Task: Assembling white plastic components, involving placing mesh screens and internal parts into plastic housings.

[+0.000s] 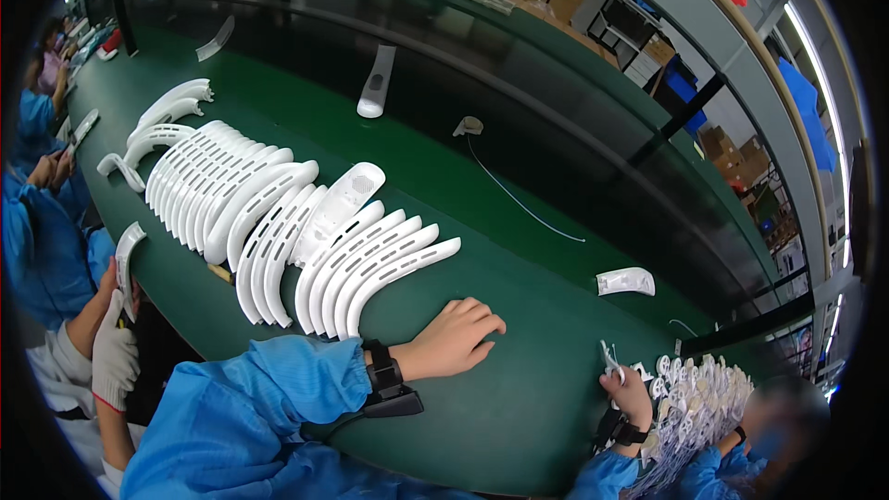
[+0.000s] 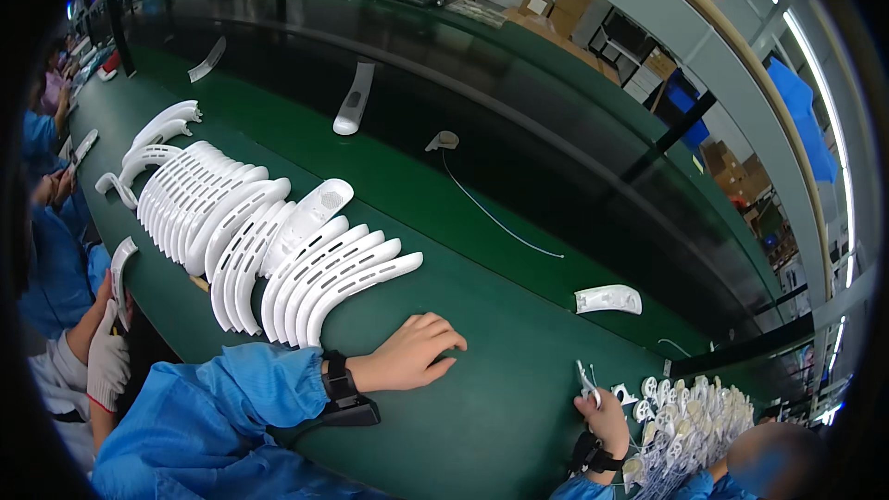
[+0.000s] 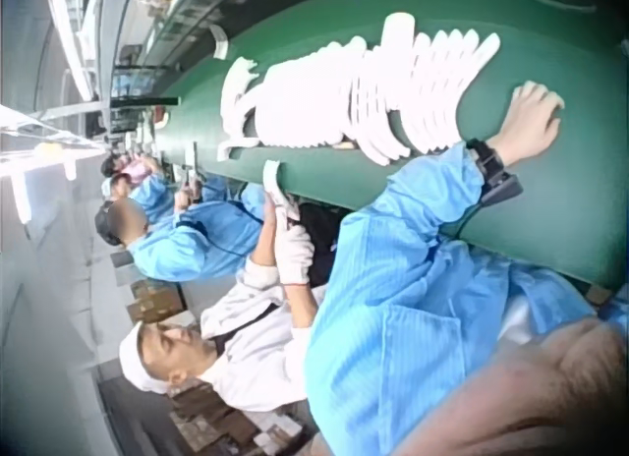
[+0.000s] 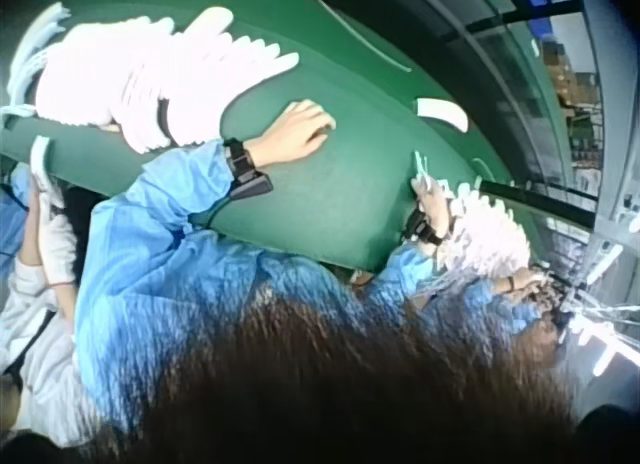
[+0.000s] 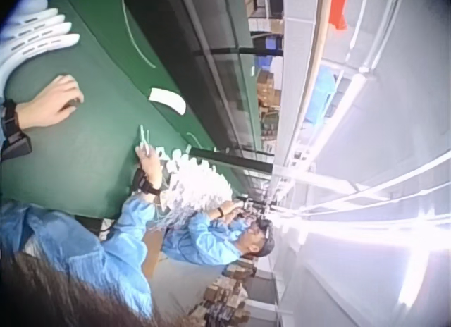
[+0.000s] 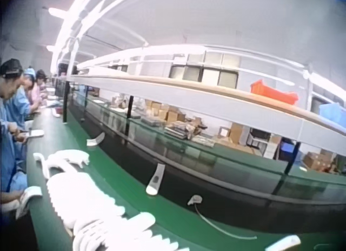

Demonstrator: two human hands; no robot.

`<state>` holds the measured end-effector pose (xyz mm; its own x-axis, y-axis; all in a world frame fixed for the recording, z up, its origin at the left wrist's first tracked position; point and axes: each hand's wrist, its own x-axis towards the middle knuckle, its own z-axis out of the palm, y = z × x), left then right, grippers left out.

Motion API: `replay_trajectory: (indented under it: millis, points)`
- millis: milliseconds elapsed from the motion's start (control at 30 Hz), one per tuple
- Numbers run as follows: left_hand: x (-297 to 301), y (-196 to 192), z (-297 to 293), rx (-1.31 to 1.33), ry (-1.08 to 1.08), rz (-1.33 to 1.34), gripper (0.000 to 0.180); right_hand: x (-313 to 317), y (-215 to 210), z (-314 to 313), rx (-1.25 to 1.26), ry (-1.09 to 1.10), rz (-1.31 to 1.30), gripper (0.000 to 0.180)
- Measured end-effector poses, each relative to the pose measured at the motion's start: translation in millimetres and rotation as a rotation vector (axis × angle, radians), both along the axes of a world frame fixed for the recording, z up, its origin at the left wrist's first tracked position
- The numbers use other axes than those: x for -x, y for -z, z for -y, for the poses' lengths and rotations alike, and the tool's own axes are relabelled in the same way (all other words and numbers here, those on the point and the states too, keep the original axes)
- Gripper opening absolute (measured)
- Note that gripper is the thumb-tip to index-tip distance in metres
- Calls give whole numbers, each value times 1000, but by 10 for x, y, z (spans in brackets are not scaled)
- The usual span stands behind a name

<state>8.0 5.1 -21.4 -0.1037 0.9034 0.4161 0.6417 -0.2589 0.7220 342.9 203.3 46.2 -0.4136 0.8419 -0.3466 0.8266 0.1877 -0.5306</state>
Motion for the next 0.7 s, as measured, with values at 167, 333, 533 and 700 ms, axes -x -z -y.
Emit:
replay_trajectory:
  millis: [167,333,533,700]
  points:
    - [1,-129,-23,59,-38,-17,23,112,-59,-111,-79,-1,-170,36]
    - [6,-126,-76,90,-41,-21,22,763,-398,-93,17,57,-471,34]
    - [58,-70,-41,65,-43,-1,20,2556,-485,-187,192,-217,-694,27]
    - [58,-86,-50,63,-23,18,15,3944,-259,-248,58,-191,-823,27]
